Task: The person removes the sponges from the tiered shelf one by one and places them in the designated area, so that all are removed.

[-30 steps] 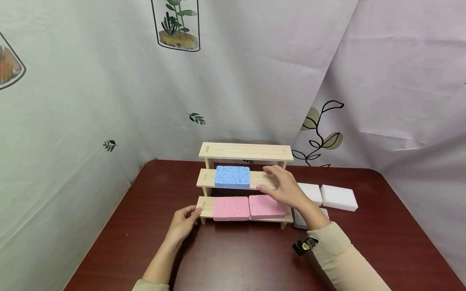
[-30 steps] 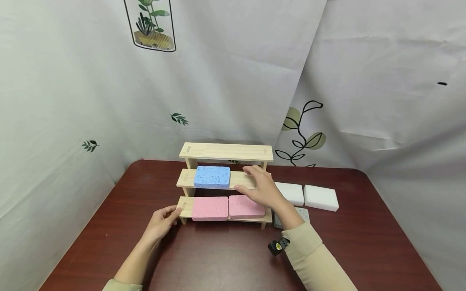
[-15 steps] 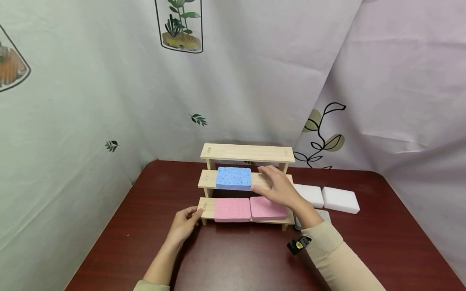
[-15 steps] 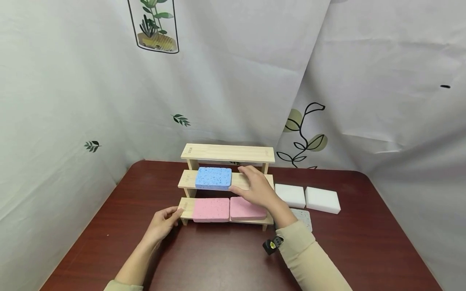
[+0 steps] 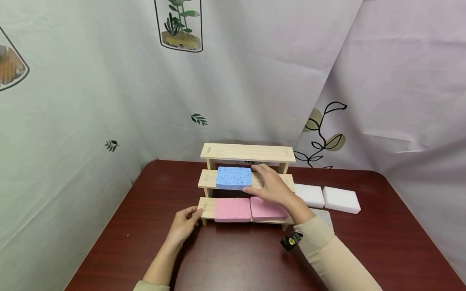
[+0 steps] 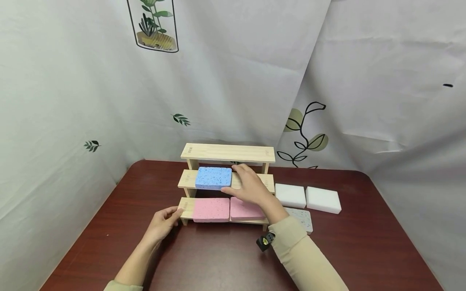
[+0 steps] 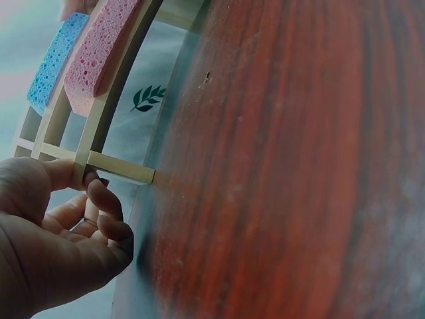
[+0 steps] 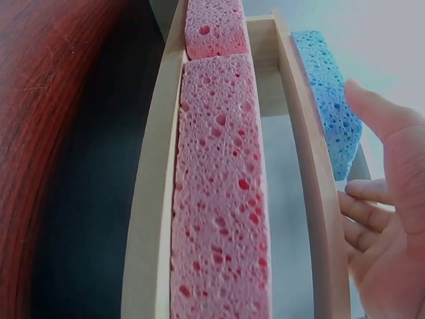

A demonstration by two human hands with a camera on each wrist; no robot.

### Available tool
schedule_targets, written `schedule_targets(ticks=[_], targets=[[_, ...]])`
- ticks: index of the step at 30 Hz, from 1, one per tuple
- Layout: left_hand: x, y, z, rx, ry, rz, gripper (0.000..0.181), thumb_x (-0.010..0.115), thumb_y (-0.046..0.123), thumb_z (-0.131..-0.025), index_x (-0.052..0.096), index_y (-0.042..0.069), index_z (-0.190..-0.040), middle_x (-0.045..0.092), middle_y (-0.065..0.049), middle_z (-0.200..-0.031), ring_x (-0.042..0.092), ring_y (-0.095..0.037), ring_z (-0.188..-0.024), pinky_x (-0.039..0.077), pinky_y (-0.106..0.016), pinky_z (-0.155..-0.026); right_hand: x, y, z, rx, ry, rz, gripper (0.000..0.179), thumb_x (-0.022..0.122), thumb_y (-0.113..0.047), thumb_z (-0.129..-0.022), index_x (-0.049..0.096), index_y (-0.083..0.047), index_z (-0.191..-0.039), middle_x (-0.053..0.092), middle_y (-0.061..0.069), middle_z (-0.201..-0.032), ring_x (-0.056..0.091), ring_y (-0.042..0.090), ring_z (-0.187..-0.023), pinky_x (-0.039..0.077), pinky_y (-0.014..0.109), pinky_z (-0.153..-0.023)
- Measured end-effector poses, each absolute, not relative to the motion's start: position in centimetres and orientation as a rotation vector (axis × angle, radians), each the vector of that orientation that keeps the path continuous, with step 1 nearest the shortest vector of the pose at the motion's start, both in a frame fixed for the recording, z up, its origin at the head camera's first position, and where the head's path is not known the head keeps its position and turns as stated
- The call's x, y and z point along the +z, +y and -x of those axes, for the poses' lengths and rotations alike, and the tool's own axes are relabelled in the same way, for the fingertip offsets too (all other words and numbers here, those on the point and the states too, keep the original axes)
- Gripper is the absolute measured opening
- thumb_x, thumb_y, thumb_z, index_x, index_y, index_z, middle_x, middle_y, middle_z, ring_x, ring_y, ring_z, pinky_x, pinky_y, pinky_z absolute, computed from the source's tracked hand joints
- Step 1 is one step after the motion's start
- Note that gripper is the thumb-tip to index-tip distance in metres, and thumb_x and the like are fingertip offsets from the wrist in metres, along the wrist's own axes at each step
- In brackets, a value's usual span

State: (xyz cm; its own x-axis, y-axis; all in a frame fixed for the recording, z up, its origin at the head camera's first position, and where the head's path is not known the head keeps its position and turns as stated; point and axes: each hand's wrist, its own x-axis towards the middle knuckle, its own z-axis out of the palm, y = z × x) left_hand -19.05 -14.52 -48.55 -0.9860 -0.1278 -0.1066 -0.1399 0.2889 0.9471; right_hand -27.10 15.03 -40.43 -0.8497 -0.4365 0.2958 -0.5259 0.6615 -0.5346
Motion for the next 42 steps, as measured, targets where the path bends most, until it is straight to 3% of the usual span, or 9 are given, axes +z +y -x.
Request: schedule_targets(ticks=[7, 13, 17, 20, 33, 42], targets=[[-48.5, -14.4, 19.1, 1.857, 2.507, 0.261, 0.033, 0.064, 0.014, -0.101, 0.066, -0.011, -0.122, 0.065, -0.006, -0.085, 0.056, -0.017, -0.073, 0.044, -0.025, -0.061, -40.2, 14.2, 27.5, 0.912, -2.795, -0.778, 0.09, 0.08, -0.05, -0.084, 0.045, 0.002, -0.149, 0.053, 0.017, -0.141, 0.05, 0.037, -0.13, 0.04, 0.052, -0.109], [-48.6, -14.3, 19.1, 1.865, 2.504, 0.253, 0.033, 0.064, 0.014, -0.101, 0.065, -0.011, -0.122, 0.066, -0.007, -0.085, 0.055, -0.017, -0.072, 0.044, -0.025, -0.06, -40.1, 13.6, 27.8, 0.833, -2.822, -0.806, 0.094, 0.079, -0.052, -0.084, 0.042, 0.005, -0.15, 0.056, 0.017, -0.132, 0.055, 0.03, -0.114, 0.045, 0.048, -0.101], [-48.6, -14.2, 19.1, 1.856, 2.509, 0.248, 0.033, 0.065, 0.014, -0.101, 0.066, -0.011, -0.122, 0.066, -0.007, -0.086, 0.056, -0.017, -0.073, 0.044, -0.025, -0.061, -40.1, 13.3, 27.9, 0.788, -2.839, -0.82, 0.097, 0.078, -0.055, -0.084, 0.041, 0.006, -0.149, 0.054, 0.02, -0.138, 0.054, 0.032, -0.123, 0.043, 0.048, -0.106], [-48.6, -14.2, 19.1, 1.854, 2.508, 0.248, 0.033, 0.064, 0.014, -0.101, 0.066, -0.011, -0.122, 0.066, -0.008, -0.086, 0.056, -0.017, -0.073, 0.044, -0.025, -0.061, -40.1, 13.3, 27.9, 0.779, -2.842, -0.821, 0.096, 0.079, -0.055, -0.083, 0.043, 0.007, -0.148, 0.053, 0.022, -0.14, 0.052, 0.036, -0.129, 0.041, 0.049, -0.108], [-48.6, -14.3, 19.1, 1.854, 2.514, 0.249, 0.031, 0.064, 0.013, -0.1, 0.066, -0.011, -0.12, 0.065, -0.006, -0.083, 0.055, -0.017, -0.072, 0.044, -0.025, -0.061, -40.2, 13.3, 27.5, 0.88, -2.768, -0.821, 0.092, 0.087, -0.049, -0.077, 0.049, 0.0, -0.145, 0.059, 0.013, -0.127, 0.057, 0.028, -0.111, 0.048, 0.046, -0.098], [-48.5, -14.5, 19.0, 1.851, 2.508, 0.256, 0.032, 0.064, 0.014, -0.101, 0.066, -0.01, -0.122, 0.067, -0.007, -0.085, 0.056, -0.017, -0.073, 0.044, -0.024, -0.061, -40.0, 13.7, 26.5, 0.899, -2.742, -0.824, 0.087, 0.087, -0.047, -0.077, 0.051, 0.0, -0.142, 0.058, 0.012, -0.131, 0.058, 0.026, -0.114, 0.047, 0.045, -0.1]])
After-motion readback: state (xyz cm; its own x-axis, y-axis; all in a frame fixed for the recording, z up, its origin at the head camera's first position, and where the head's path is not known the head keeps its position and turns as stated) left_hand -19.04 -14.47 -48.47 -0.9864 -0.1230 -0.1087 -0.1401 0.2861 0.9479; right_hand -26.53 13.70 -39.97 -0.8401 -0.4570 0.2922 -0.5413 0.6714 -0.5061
